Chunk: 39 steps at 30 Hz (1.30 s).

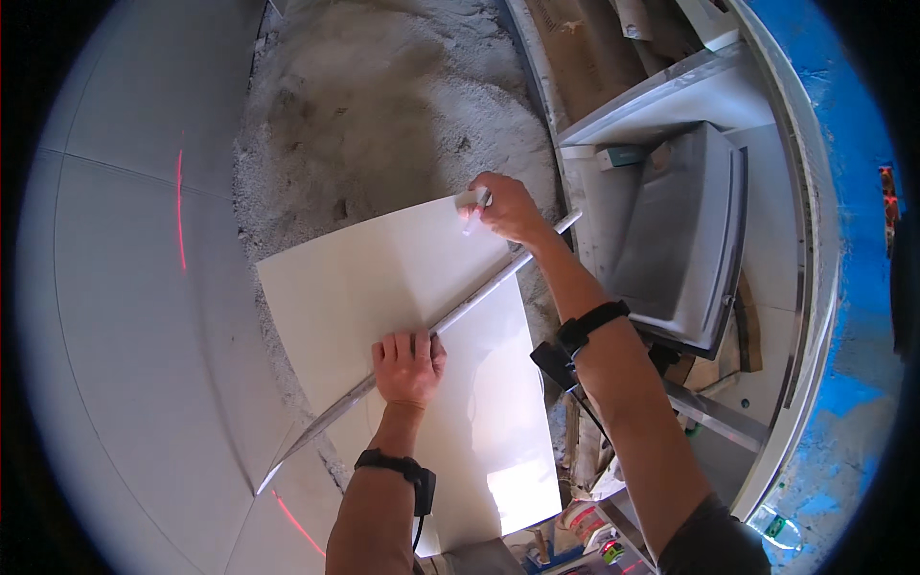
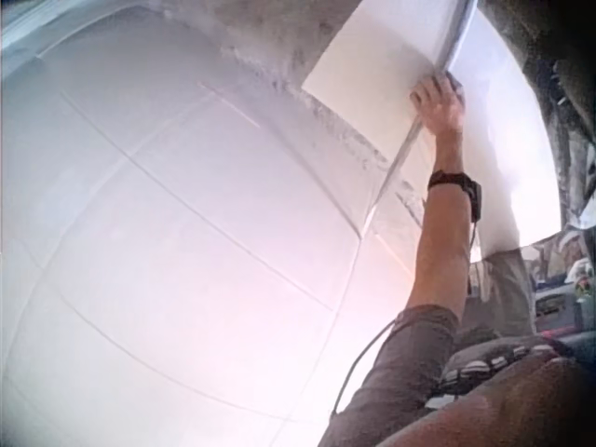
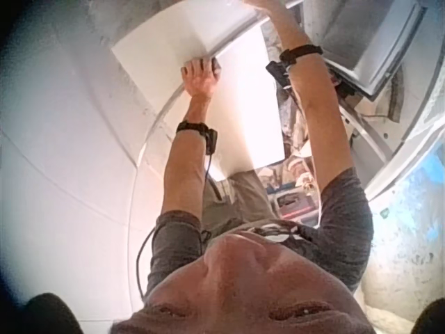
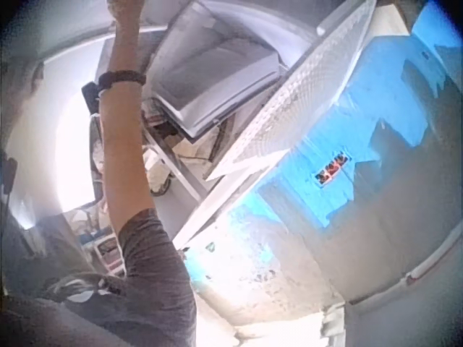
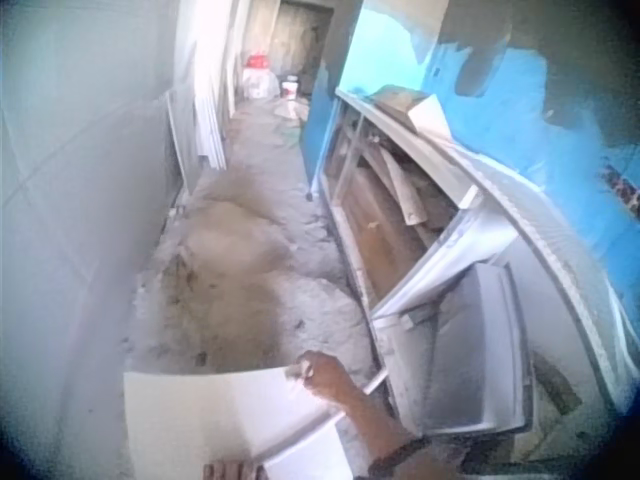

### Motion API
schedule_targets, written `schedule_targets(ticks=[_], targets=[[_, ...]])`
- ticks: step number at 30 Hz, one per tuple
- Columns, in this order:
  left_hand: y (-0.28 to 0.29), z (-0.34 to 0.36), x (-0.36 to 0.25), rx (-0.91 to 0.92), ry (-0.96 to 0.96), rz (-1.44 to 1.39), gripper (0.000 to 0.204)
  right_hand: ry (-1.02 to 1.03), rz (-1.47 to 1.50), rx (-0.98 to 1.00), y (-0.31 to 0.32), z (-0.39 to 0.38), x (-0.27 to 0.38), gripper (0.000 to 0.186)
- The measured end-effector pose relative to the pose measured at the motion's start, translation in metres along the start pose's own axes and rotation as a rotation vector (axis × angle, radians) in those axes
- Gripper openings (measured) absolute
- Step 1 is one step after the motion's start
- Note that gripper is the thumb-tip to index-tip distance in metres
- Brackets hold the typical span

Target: Measuring and cutting a ceramic tile with a power saw at a construction site.

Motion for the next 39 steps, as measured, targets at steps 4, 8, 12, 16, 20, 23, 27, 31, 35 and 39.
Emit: schedule_targets(ticks=[4,8,12,16,20,23,27,31,35,39], targets=[[0.002,0.001,0.000,-0.001,-0.007,-0.004,0.021,-0.062,-0.204,-0.142,-0.003,0.003,0.004,0.038],[0.003,0.002,-0.001,-0.018,0.001,-0.015,0.021,-0.134,-0.229,-0.162,-0.003,0.009,-0.007,0.045],[0.003,0.003,-0.001,-0.020,-0.001,-0.018,0.021,-0.058,0.001,-0.029,0.000,0.007,-0.007,0.049],[0.000,0.004,-0.003,-0.003,-0.003,-0.016,0.022,-0.076,-0.190,-0.138,0.004,0.007,0.004,0.047],[0.001,0.002,0.001,-0.009,-0.004,0.000,0.021,-0.153,-0.255,-0.209,0.002,-0.007,0.025,0.046],[0.005,0.000,0.005,-0.054,-0.004,-0.008,0.021,0.253,-0.432,-0.537,0.007,-0.042,0.080,0.045],[-0.001,-0.006,0.001,-0.028,-0.035,-0.089,0.020,0.331,-0.276,-0.122,-0.037,-0.103,0.110,0.051],[0.011,0.007,-0.008,-0.144,-0.129,-0.171,0.018,0.386,-0.254,-0.120,-0.045,-0.126,0.114,0.054],[0.005,-0.004,-0.005,-0.068,-0.098,-0.150,0.017,0.366,-0.278,-0.148,-0.054,-0.118,0.114,0.053],[0.005,0.002,-0.010,-0.093,-0.093,-0.169,0.018,0.328,-0.398,-0.329,-0.055,-0.074,0.119,0.053]])
Point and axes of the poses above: each hand's wrist, its own z-axis towards the middle knuckle, its own y-axis out of the back of the hand, x = y × z, the point moved 7 cm from there along z, towards the middle knuckle, and after that the axes turned 13 degrees about -x, right-handed, at the moved point
